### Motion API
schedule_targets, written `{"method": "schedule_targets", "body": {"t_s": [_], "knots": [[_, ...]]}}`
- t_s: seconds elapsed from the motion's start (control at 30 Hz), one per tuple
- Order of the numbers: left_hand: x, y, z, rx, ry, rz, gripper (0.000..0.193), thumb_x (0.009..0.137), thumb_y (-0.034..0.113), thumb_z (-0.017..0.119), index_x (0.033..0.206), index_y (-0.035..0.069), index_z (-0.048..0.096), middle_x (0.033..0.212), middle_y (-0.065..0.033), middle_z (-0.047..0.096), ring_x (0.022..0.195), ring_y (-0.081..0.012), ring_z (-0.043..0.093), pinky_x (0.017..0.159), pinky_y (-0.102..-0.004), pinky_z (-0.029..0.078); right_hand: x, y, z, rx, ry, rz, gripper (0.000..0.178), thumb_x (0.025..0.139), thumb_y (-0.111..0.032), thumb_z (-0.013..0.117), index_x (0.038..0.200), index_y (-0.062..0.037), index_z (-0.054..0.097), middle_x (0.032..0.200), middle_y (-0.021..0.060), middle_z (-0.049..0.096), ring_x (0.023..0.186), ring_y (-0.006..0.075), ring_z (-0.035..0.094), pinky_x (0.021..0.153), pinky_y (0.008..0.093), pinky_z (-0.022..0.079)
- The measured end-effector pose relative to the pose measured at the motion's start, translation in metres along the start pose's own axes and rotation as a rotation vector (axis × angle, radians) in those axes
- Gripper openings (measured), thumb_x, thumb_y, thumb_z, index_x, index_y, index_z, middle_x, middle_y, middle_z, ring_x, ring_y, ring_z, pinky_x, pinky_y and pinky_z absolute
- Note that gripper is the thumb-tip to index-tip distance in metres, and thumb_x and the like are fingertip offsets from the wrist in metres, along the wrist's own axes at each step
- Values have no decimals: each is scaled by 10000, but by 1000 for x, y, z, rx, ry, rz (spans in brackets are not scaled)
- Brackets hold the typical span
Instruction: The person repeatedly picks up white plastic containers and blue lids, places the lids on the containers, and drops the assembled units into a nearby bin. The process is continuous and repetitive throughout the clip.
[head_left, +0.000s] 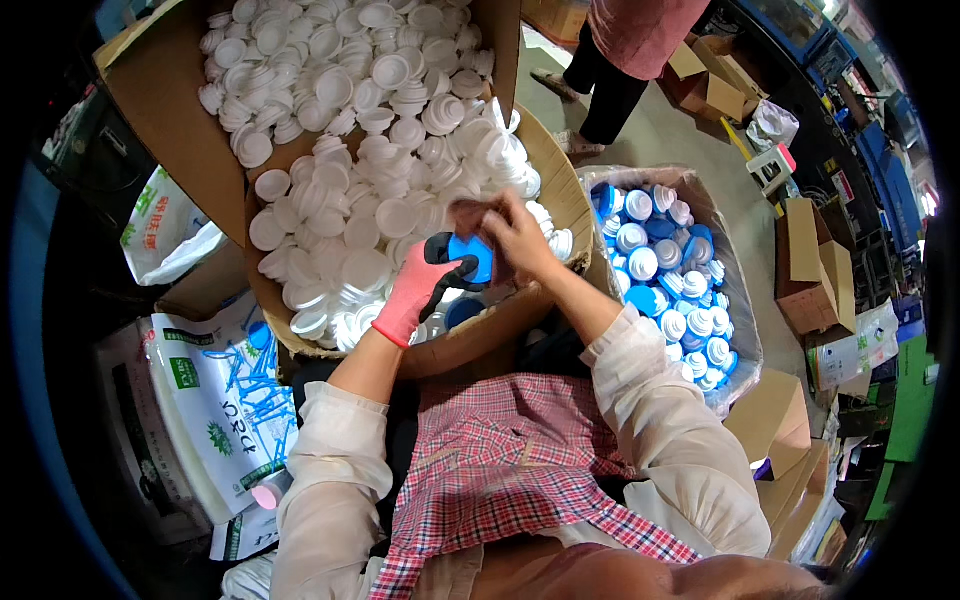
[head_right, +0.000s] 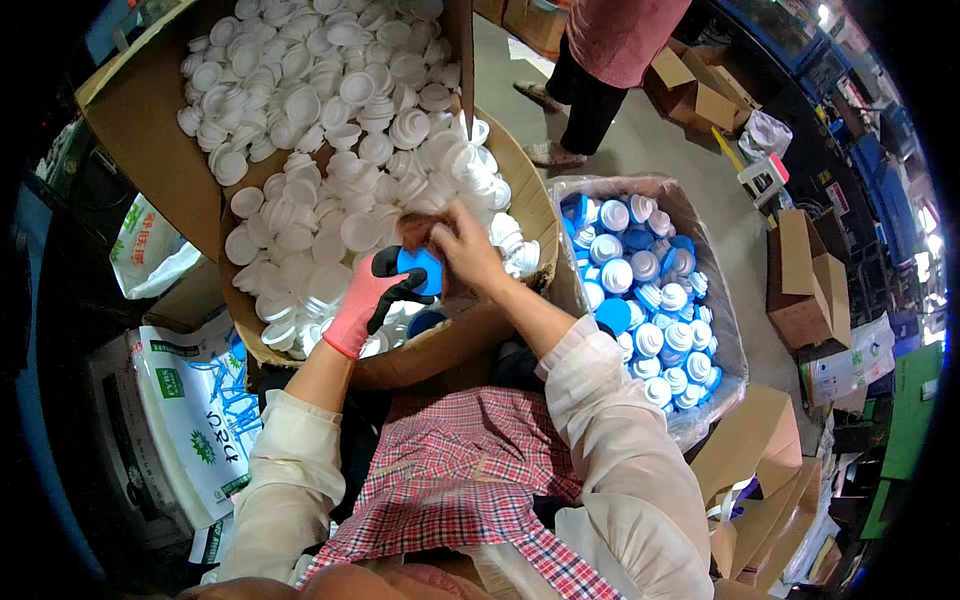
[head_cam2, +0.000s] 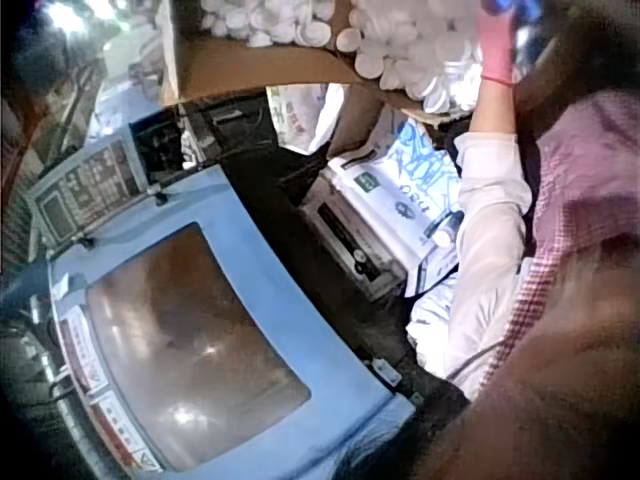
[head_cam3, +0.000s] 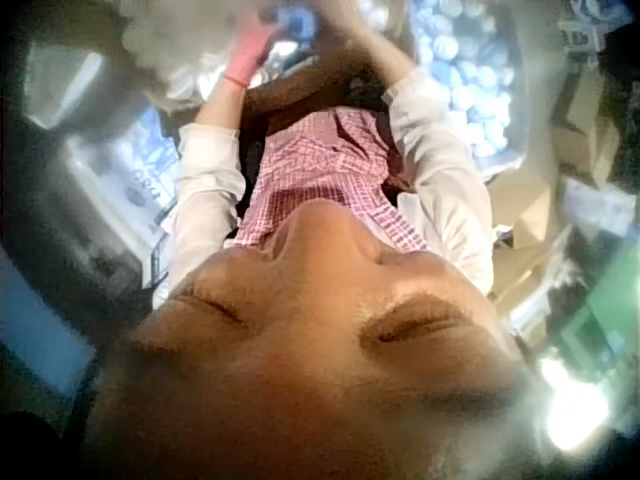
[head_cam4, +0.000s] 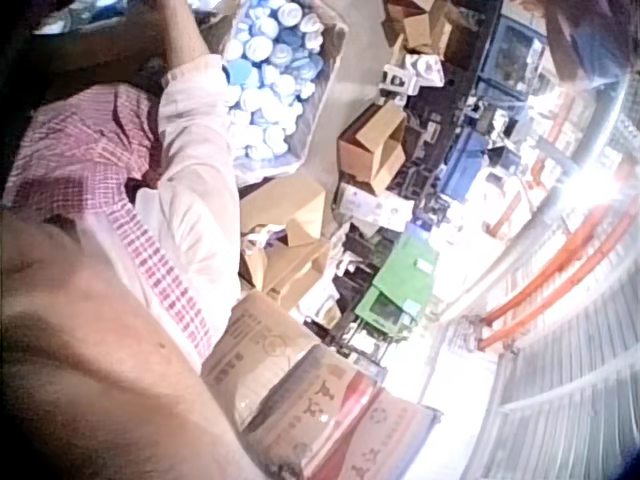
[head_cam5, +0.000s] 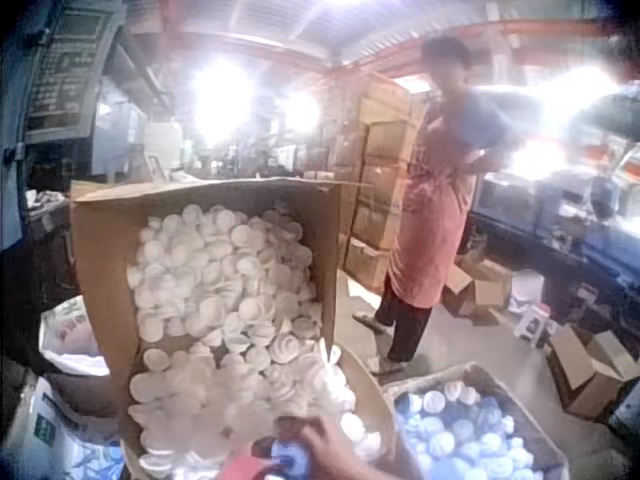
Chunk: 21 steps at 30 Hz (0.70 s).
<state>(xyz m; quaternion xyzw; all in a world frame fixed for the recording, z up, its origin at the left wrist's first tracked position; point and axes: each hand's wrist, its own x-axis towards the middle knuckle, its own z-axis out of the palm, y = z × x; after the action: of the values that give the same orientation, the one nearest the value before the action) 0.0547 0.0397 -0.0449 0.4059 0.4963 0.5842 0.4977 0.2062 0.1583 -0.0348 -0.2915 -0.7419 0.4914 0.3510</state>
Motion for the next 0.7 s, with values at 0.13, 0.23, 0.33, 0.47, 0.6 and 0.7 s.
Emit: {"method": "schedule_targets", "body": {"t_s": [0.13,0.23,0.33,0.47,0.6,0.7], "knots": [[-2,14,-5,-94,-2,5,407,836,136,724,1172,-45,582,1043,-105,658,923,-191,638,802,-333,553,26,14,-40,-398,230,-73,262,884,-227,624,1058,-37,577,1121,214,599,1046,346,557,901,399,435],[1,17,-11,-179,20,43,469,873,185,700,1247,-43,529,1093,-113,636,962,-217,634,815,-368,575,18,0,-48,-589,68,-150,421,878,-349,660,1181,-60,619,1215,191,575,1157,313,517,1008,405,388],[10,15,1,-295,12,17,514,888,201,691,1321,20,482,1184,-118,589,989,-201,620,829,-353,569,-4,-14,-18,185,-219,53,348,907,-257,657,1125,5,588,978,65,629,787,148,584,716,322,494],[9,10,-5,-902,-29,-37,516,958,458,525,1398,220,398,1255,-68,497,1167,-245,509,958,-498,485,8,-45,4,-436,-125,-493,266,780,-83,701,1022,-24,607,922,128,574,895,321,547,762,379,462],[19,-11,-47,-868,128,225,493,961,426,535,1390,218,411,1250,-79,509,1126,-268,534,941,-558,481,4,-65,43,-312,-251,-589,327,820,-75,690,1135,-36,610,1183,137,584,1095,314,544,901,380,461],[2,39,-75,-1031,166,234,476,936,377,597,1367,236,450,1235,-91,520,1129,-323,548,954,-587,464,29,-49,40,-242,-60,-229,271,858,-101,657,1122,-45,644,1110,136,640,1002,269,629,824,355,509]]}}
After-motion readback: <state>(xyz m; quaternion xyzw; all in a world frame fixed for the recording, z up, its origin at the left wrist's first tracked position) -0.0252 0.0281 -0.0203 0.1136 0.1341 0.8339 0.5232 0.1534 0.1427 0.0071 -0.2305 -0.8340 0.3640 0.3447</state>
